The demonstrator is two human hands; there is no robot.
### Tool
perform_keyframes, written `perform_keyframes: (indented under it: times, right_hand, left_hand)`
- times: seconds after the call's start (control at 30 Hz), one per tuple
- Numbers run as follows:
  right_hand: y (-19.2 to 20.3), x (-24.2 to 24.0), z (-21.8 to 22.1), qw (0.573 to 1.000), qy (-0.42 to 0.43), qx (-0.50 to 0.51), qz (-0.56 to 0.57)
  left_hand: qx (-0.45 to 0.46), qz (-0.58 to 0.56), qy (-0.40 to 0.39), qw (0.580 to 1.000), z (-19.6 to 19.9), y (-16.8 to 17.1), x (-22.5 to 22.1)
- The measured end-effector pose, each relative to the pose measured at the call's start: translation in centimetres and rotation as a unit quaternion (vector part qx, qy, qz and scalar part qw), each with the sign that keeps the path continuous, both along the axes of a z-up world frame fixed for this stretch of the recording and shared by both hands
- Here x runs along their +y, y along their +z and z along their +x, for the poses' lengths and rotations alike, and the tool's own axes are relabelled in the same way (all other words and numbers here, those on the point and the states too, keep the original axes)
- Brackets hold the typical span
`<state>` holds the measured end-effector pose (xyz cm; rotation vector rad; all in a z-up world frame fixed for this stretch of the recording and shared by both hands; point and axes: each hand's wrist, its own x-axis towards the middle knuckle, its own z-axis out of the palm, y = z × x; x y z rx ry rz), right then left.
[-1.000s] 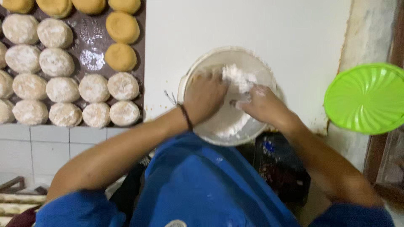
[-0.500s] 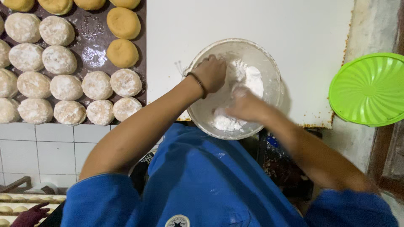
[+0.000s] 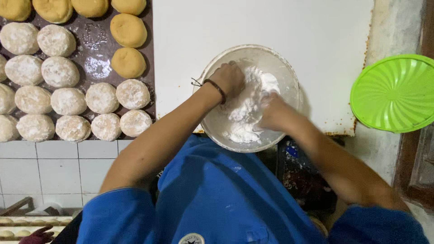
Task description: The person coats rounds of dough in a white powder and places them onto a large tray.
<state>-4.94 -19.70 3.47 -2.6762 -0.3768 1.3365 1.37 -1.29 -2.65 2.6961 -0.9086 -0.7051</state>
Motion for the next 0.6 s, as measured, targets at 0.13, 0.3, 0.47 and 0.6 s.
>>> perform_keyframes:
  times: [0.13, 0.3, 0.47, 0.6]
  right_hand:
    - [-3.2, 0.1, -0.7, 0.990, 0.047, 0.091, -0.097]
    - [6.8, -0.9, 2.2, 0.988, -0.136, -0.011, 0.077]
    - [1.0, -0.1, 0.5, 0.998, -0.061, 0.007, 0.013]
    - [-2.3, 0.6, 0.1, 0.996, -0.021, 0.049, -0.073]
  left_hand:
    - [0.089, -0.008, 0.132, 0.987, 0.8, -3.1, -2.1]
    - [0.127, -0.172, 0.230, 0.950, 0.6, -2.2, 0.3]
    - [0.138, -0.122, 0.130, 0.974, 0.1, -0.5, 1.9]
    - [0.142, -0.080, 0.058, 0.985, 1.4, -0.5, 0.4]
